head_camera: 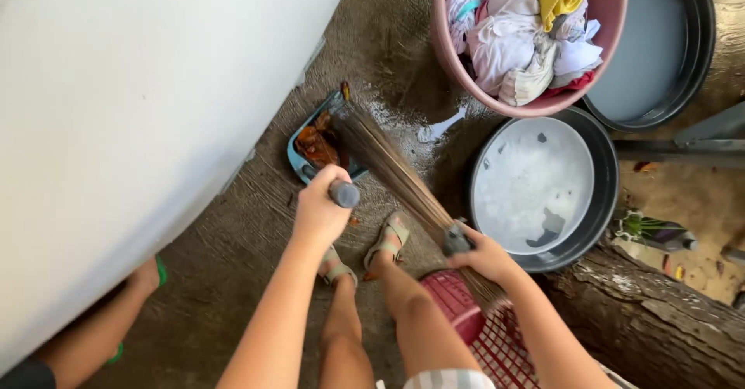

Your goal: The recorder uses a broom to sweep leaves and debris into a dustpan in an outdoor utility area.

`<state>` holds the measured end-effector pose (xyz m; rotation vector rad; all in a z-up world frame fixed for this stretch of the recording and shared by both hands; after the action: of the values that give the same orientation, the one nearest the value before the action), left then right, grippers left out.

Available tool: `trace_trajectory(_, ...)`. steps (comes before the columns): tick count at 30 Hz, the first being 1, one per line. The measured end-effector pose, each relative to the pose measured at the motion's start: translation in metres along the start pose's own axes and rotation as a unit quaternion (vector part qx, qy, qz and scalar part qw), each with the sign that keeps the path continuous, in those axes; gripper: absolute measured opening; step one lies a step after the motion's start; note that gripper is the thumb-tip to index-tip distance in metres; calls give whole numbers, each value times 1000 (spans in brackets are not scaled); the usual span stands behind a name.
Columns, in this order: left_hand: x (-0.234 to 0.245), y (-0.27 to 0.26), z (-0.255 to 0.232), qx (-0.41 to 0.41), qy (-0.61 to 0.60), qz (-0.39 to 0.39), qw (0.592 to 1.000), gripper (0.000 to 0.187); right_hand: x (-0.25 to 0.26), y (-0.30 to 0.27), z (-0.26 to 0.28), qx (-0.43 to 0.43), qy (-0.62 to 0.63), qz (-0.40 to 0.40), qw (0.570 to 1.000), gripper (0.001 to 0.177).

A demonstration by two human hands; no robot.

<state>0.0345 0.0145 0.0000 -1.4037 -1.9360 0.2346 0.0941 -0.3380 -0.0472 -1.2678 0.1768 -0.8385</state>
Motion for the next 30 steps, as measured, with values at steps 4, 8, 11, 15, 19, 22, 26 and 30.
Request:
trace_trajectory(4, -10, 3, 1, 13, 10, 22, 1000, 13, 9, 22, 34, 25, -109, -57, 992, 112)
trace_trajectory(8, -19, 4, 1, -3, 25, 5, 1000, 14, -9, 78, 94, 78, -190, -102, 973, 111)
trace_trajectory(11, -20, 7, 1, 5, 41, 0, 999, 13, -7, 91, 105, 38, -265, -69, 961, 111)
trace_trajectory(15, -13, 0, 9, 35, 31, -25, 999, 14, 28, 54, 60, 95, -262, -9, 960, 111)
trace_trajectory(19, -11, -7, 35, 23, 39, -30, 999, 17, 46, -6, 33, 42, -246, -30, 968, 111)
trace_trajectory(22, -4, -26, 70, -24, 34, -33, 999, 19, 43, -11, -18, 29, 42, -27, 998, 91)
trace_trajectory(26, 19, -64, 124, -64, -28, -76, 995, 36, -2, -54, -49, 30, 186, -59, 980, 90)
trace_trajectory(30, 59, -123, 153, -39, 13, -72, 997, 20, -71, -114, -80, -54, 377, -69, 922, 73)
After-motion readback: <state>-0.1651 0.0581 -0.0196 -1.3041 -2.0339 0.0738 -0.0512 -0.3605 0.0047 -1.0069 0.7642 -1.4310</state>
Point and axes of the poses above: each hand's wrist, its own y-axis towards the middle knuckle, its own x-axis out of the back of the hand, z = x × y, the point moved 3 cm from there along y, towards the middle knuckle, and after that the axes turned 15 degrees about y, right-handed, at the moved point
